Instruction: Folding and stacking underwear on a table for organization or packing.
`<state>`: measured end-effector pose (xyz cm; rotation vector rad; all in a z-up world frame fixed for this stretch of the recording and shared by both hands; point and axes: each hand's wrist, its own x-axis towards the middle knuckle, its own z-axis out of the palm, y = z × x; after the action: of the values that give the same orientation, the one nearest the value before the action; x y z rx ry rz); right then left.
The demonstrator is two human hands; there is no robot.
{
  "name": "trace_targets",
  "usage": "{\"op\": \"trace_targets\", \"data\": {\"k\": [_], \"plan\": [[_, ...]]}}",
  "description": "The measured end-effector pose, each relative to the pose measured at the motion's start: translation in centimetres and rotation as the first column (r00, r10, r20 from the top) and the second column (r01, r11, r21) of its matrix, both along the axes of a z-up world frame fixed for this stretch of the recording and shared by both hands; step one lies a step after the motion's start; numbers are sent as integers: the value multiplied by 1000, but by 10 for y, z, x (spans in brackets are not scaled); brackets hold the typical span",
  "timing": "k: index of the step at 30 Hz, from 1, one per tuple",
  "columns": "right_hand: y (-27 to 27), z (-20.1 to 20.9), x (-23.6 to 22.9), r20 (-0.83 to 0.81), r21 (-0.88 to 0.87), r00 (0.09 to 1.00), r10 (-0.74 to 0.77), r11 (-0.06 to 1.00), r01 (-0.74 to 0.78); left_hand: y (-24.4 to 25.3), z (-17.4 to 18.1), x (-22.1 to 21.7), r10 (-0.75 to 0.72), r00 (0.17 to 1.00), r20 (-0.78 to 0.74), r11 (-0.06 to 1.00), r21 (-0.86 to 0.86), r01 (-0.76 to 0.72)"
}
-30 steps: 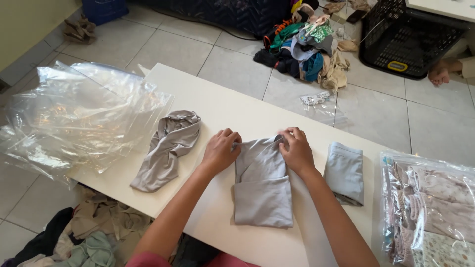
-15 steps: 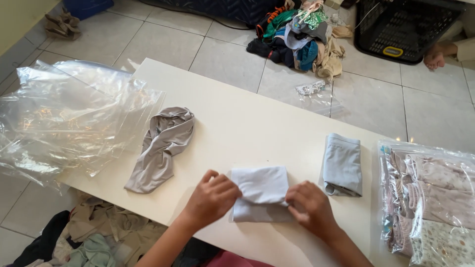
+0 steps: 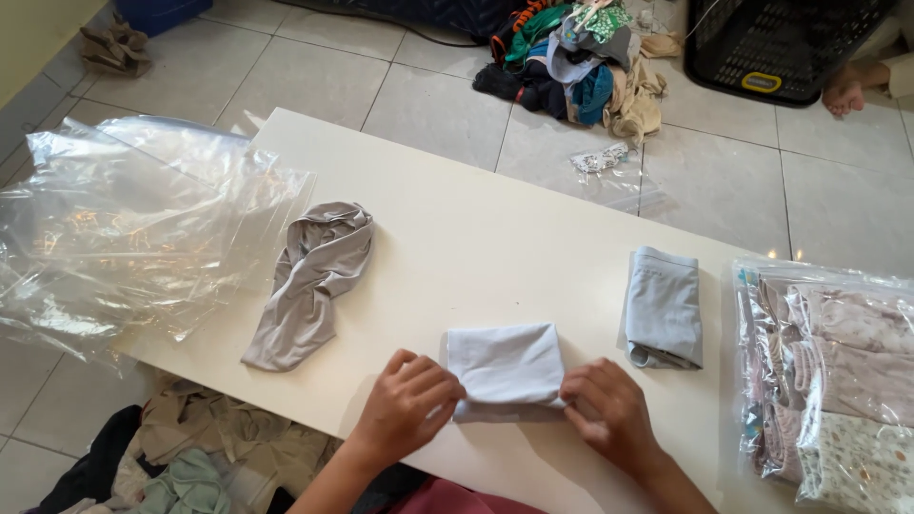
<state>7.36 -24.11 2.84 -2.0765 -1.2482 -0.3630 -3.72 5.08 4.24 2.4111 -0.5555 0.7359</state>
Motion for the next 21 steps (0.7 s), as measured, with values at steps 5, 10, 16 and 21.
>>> {"op": "trace_targets", "data": {"k": [5,10,16,21], "plan": [[28,-9,58,-137,117,971,-194,970,211,12,-19,55,267,963,-35,935,-232,-268],[72,29,99,87,109,947,-308,948,299,23,-7,99,406,895,-185,793,-416,-445],[37,3,54,-114,-210,941,-320,933,292,14,-24,43,346,811,-472,903,-68,-425],[32,-13,32,-420,-376,779,-466,870,318,-7,-29,27,375,787,-490,903,1,-429]]}}
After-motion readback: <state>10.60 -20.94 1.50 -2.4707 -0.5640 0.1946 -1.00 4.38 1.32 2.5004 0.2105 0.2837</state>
